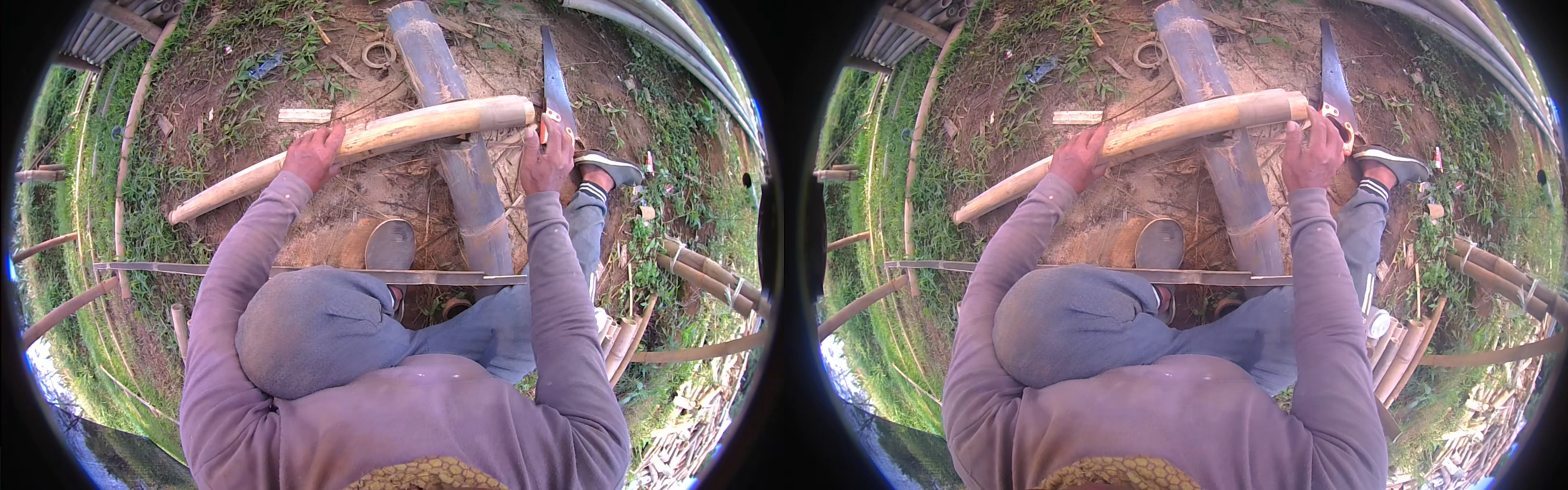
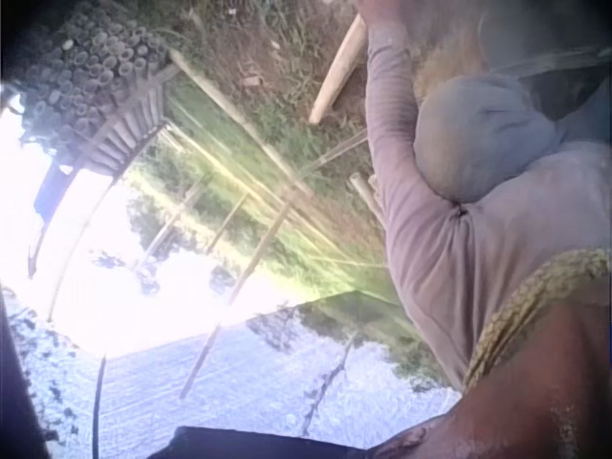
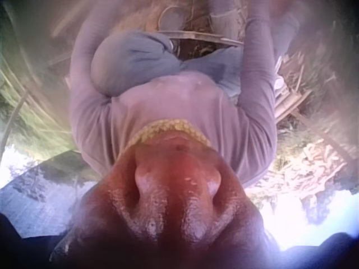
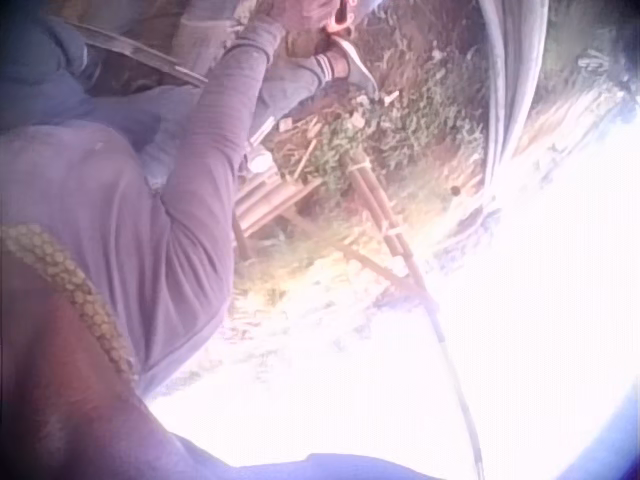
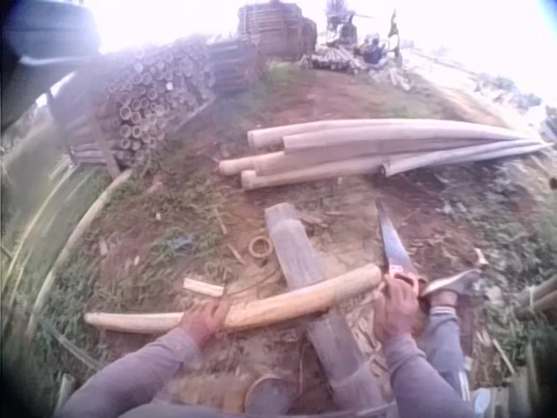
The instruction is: The person uses a hand saw to cut long bamboo poles into shorter sections. They repeatedly position each pole on a support, saw through it, and set the cut piece aside.
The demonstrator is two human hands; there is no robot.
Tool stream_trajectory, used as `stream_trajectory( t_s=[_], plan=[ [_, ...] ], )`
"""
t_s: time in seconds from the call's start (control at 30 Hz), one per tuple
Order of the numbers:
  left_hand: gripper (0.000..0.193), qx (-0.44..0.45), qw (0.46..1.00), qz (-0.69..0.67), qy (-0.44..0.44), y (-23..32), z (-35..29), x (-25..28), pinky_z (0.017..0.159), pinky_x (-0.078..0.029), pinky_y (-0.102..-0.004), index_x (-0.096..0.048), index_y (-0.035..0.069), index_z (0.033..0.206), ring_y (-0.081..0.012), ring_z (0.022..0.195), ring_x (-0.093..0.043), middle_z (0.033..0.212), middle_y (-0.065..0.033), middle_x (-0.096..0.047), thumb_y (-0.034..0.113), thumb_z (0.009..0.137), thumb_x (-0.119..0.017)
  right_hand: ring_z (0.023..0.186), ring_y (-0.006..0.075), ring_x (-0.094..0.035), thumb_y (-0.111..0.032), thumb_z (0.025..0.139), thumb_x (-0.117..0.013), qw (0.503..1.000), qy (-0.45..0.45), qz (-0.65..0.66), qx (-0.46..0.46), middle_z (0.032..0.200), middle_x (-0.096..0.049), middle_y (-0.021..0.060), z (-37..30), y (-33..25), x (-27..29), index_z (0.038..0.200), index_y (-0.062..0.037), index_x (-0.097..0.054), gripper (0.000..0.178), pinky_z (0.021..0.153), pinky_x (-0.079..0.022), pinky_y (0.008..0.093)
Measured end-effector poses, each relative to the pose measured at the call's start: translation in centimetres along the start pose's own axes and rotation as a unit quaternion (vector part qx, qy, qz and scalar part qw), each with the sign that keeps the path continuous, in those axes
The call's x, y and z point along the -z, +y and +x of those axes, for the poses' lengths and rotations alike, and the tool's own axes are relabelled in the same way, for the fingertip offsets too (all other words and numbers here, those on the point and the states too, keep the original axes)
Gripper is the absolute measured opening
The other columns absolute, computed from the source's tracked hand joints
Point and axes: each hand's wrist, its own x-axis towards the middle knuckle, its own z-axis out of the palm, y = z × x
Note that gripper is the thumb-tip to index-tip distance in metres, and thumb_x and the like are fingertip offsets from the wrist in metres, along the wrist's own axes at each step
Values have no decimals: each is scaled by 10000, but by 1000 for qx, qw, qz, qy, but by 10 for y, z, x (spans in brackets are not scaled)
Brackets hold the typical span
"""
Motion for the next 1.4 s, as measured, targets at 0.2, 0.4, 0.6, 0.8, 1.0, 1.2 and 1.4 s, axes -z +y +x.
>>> stream_trajectory(
  t_s=[0.2,0.4,0.6,0.8,1.0,1.2,1.4],
  plan=[
    [876,13,999,-49,-4,30,15,3,941,-595,-520,-466,200,1565,-398,1118,-725,1331,-151,-670,336,812,-893,1394,365,-557,-341,951,-763,916,-280,-184,-223,1489,-603,146,-33,124,2,1513,-121,-554,639,1146,-464,522],
    [884,17,997,-59,-43,26,23,17,954,-593,-508,-483,208,1563,-401,1126,-728,1323,-172,-697,352,797,-902,1452,348,-501,-180,928,-715,891,-349,-218,-190,1563,-538,116,-21,146,-42,1553,-128,-504,661,1188,-417,503],
    [900,62,992,-68,-91,31,26,24,993,-576,-510,-486,192,1561,-415,1171,-710,1345,-193,-687,432,805,-911,1442,345,-492,-251,1056,-567,850,-413,-279,-171,1480,-600,104,9,146,-48,1417,-160,-603,375,1166,-374,542],
    [693,69,992,-58,-91,42,30,33,1011,-548,-533,-537,138,1521,-428,1203,-689,1385,-199,-671,645,1049,-510,1274,357,-623,-385,855,-788,910,-328,-222,-123,1269,-699,139,-3,135,-7,1232,-138,-689,462,1063,-472,512],
    [602,19,992,-121,-10,45,24,29,1106,-488,-517,-500,156,1588,-435,1307,-626,1503,-206,-621,512,1103,-467,975,266,-693,-62,902,-742,958,17,187,-217,954,-683,99,-54,106,90,1060,-5,-663,185,876,-562,409],
    [605,13,986,-162,25,74,31,27,1180,-402,-519,-434,263,1659,-346,1422,-556,1558,-142,-579,342,1066,-524,773,102,-606,-82,1018,-747,907,81,358,-209,974,-635,36,-113,8,186,1216,27,-640,250,696,-520,266],
    [545,58,991,-34,119,110,57,0,1201,-358,-567,-451,360,1651,-313,1452,-535,1564,-127,-581,476,1119,-489,727,88,-594,-252,1034,-795,905,38,367,-213,937,-675,46,-138,-55,209,1228,48,-647,387,663,-487,239]
  ],
)
